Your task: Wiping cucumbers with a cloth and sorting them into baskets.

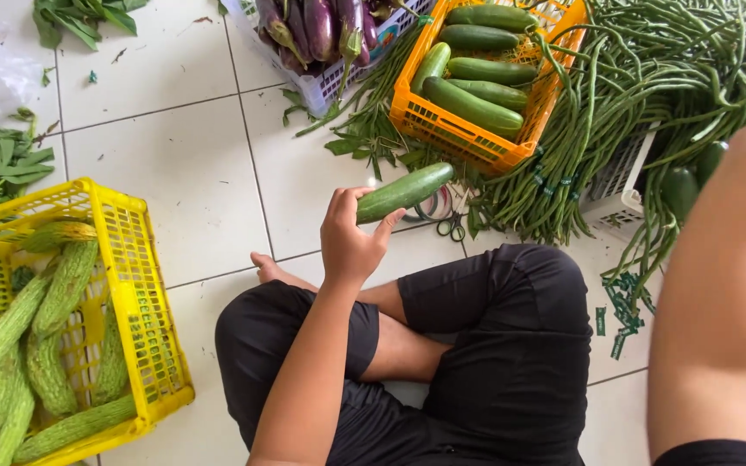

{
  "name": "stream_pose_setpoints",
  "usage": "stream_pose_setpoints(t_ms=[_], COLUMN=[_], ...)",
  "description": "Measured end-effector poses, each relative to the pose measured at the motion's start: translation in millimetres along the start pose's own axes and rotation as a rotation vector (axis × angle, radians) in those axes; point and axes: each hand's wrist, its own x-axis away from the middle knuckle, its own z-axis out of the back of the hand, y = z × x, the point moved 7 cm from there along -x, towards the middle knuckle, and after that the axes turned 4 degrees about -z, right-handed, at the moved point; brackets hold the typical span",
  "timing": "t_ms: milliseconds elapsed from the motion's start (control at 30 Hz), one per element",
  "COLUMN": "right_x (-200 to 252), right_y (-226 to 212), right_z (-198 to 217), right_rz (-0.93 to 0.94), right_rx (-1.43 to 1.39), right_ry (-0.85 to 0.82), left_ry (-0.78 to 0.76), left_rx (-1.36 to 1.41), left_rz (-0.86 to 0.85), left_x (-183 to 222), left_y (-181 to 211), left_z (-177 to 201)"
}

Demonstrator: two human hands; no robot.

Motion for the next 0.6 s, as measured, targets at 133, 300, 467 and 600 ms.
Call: stream_pose_setpoints(t_ms=[133,300,467,600], right_x=[25,114,183,194], right_y=[50,21,-26,-2], right_z=[-26,-119,-158,-186], right_rz=[0.108,0.188,0.082,-0.067], right_rx=[-0.18,-0.402,-0.623,-0.894], right_ry=[0.29,-0.292,-0.55,-0.407], left_ry=[-0.019,-0.021,-0.051,-0.126], left_rx=[0.024,0.069,0.276,0.454], left_rz=[-0.001,0.067,0.357,0.547], left_x=[2,4,12,24], left_y=[-6,-8,-23,-36], left_z=[-7,-8,-13,-33])
